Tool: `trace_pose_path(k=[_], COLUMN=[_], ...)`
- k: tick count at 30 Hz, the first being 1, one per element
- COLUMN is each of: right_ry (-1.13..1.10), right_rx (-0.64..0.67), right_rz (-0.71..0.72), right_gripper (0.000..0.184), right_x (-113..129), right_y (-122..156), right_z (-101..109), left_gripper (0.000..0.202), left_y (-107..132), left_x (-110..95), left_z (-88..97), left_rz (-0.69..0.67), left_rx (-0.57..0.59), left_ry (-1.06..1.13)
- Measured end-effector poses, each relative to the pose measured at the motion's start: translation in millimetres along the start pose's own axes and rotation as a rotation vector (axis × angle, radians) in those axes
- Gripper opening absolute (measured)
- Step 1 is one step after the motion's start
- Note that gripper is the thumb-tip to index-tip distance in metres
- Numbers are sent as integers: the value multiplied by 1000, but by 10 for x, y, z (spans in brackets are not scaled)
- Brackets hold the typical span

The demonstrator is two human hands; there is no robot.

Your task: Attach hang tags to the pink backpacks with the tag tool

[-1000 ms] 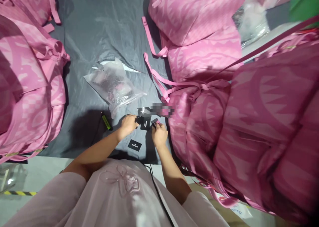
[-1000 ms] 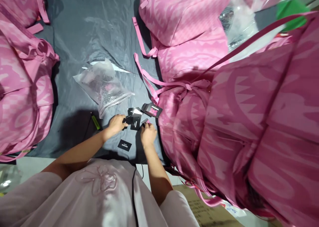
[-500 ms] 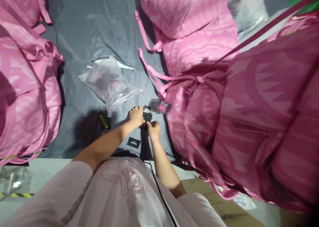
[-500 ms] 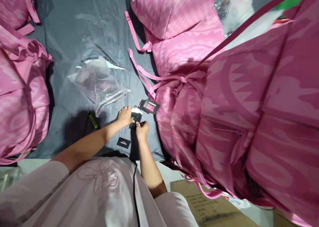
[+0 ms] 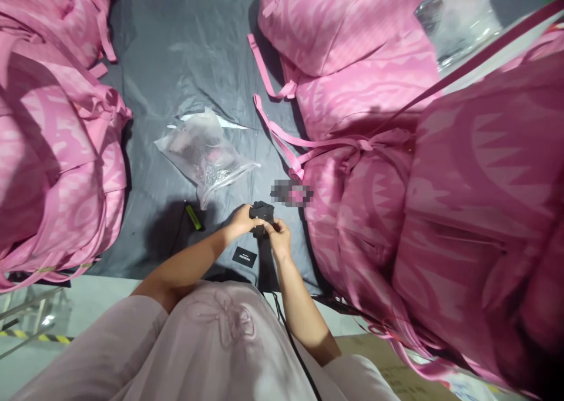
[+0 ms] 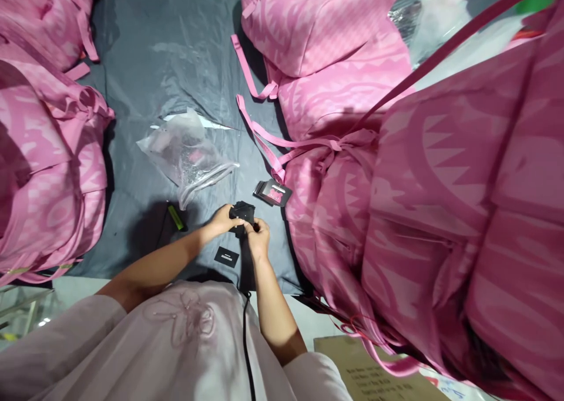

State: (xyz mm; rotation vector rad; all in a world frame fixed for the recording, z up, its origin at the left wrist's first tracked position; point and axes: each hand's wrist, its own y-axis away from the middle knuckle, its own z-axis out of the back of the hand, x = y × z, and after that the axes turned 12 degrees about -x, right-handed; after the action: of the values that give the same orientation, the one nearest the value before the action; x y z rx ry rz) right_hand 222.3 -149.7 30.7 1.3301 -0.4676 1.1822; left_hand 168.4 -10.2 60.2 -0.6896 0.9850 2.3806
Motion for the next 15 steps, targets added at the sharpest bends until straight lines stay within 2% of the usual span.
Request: trace_pose_path(k=[5,8,12,14,15], right_ry=[-136,-206,-268,-281,-286], right_rx=[200,297,291,288,287], right_rz=[-144,-201,-207,-193,-184], right_gripper=[55,55,48,45,44], right_x=[247,419,579,631,658], right_y=[38,82,133,141,138], right_z=[-27,-153,-337,-386,-415], left_gripper=[41,41,52,62,65], left_y=[57,91,313,499,581], left_x=[128,86,-38,-72,-72], left_z=[142,275,561,762,867], left_rz=[-23,-31,-68,-173,-248], left_rx=[-37,-77,-179,-266,-348], left_ry=[107,105,57,18,-21])
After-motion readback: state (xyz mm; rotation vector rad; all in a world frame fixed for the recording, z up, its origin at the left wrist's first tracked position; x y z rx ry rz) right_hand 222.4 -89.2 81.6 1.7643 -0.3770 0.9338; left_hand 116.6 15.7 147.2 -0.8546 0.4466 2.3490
